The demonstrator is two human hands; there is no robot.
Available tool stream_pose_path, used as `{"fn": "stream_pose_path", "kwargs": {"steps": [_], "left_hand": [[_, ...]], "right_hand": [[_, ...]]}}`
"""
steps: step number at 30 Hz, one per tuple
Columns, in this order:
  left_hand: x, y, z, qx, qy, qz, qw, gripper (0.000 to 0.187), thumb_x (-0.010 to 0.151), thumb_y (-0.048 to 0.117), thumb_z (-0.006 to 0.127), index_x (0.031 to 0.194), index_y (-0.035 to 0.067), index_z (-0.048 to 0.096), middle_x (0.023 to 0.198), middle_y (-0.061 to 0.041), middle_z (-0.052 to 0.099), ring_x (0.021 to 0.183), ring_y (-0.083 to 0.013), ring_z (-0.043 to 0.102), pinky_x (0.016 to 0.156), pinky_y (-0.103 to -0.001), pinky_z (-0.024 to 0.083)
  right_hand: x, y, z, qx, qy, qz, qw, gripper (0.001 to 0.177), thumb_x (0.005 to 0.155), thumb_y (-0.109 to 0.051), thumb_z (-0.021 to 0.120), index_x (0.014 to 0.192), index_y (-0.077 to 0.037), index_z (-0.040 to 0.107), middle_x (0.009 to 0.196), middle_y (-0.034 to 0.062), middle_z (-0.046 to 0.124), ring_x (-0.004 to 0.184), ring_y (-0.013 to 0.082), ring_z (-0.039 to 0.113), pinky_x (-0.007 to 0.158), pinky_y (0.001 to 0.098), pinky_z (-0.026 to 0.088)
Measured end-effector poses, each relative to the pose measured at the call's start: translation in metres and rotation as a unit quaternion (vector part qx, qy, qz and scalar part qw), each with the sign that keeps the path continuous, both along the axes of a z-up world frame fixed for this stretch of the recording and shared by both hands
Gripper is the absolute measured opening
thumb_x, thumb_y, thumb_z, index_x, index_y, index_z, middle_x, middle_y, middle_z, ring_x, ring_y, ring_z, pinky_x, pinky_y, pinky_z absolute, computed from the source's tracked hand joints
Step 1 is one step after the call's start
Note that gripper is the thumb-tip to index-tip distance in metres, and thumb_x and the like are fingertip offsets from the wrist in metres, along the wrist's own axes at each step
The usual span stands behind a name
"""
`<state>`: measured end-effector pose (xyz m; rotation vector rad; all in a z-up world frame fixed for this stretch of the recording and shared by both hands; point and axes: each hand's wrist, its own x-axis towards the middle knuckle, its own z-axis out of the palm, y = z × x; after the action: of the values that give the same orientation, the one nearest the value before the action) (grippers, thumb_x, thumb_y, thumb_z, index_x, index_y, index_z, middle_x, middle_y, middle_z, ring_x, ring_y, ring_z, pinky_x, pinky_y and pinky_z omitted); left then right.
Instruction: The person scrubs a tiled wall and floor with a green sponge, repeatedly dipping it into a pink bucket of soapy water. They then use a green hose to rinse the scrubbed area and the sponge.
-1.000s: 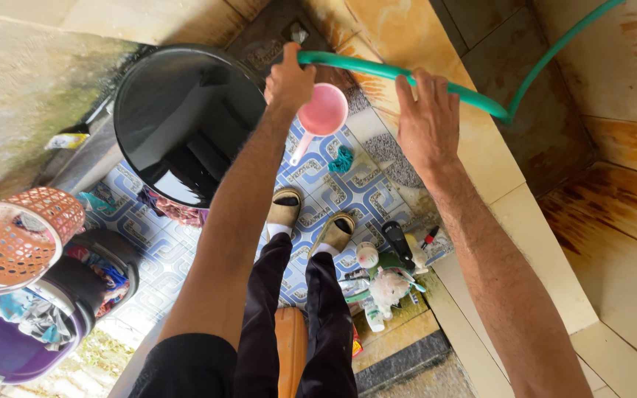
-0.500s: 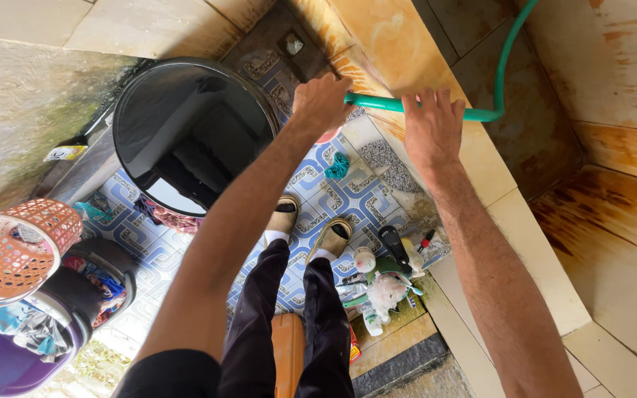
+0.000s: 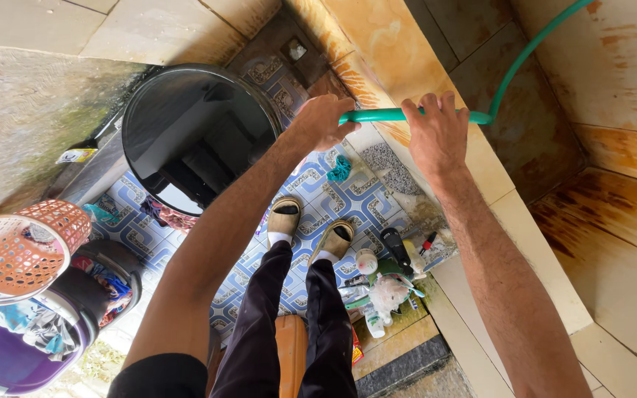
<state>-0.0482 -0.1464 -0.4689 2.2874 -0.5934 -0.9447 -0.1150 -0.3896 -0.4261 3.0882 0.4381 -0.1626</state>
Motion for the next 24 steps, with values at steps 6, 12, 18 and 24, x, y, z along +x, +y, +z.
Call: {"fn": "stream_pose_path", "kwargs": {"steps": [6, 12, 18, 24], "left_hand": [[-0.003, 0.001, -0.011, -0.021, -0.034, 0.024, 0.999, 0.031, 0.094, 0.039, 0.072, 0.111, 0.014, 0.067, 0.099, -0.017, 0.063, 0.103, -0.0353, 0.064, 0.088, -0.051, 0.05], [0.003, 0.001, -0.004, 0.018, 0.013, 0.013, 1.0, 0.034, 0.095, 0.041, 0.071, 0.116, 0.014, 0.066, 0.102, -0.017, 0.062, 0.105, -0.034, 0.065, 0.087, -0.051, 0.053], [0.002, 0.001, -0.003, 0.032, 0.044, 0.002, 0.999, 0.034, 0.096, 0.042, 0.068, 0.116, 0.015, 0.066, 0.101, -0.014, 0.062, 0.101, -0.0282, 0.066, 0.087, -0.047, 0.053], [-0.001, 0.006, -0.008, 0.024, 0.027, -0.005, 0.999, 0.033, 0.095, 0.042, 0.07, 0.112, 0.013, 0.068, 0.1, -0.013, 0.065, 0.101, -0.0283, 0.065, 0.089, -0.046, 0.052]], "right_hand": [[-0.004, 0.002, -0.005, -0.016, 0.006, 0.009, 1.0, 0.034, 0.091, -0.005, 0.07, 0.124, -0.014, 0.074, 0.111, 0.0068, 0.068, 0.111, 0.0323, 0.058, 0.076, 0.0547, 0.047], [-0.006, 0.004, -0.008, -0.005, 0.015, 0.001, 1.0, 0.033, 0.092, -0.005, 0.071, 0.124, -0.013, 0.074, 0.113, 0.0079, 0.068, 0.112, 0.0323, 0.058, 0.076, 0.0534, 0.047], [-0.007, 0.007, -0.01, -0.013, 0.015, 0.0, 1.0, 0.035, 0.091, -0.005, 0.072, 0.125, -0.014, 0.074, 0.112, 0.0082, 0.067, 0.114, 0.0321, 0.057, 0.078, 0.0536, 0.047], [-0.008, 0.01, -0.016, -0.02, 0.023, 0.002, 1.0, 0.037, 0.088, -0.006, 0.073, 0.124, -0.014, 0.072, 0.113, 0.0075, 0.067, 0.115, 0.033, 0.057, 0.078, 0.0541, 0.048]]}}
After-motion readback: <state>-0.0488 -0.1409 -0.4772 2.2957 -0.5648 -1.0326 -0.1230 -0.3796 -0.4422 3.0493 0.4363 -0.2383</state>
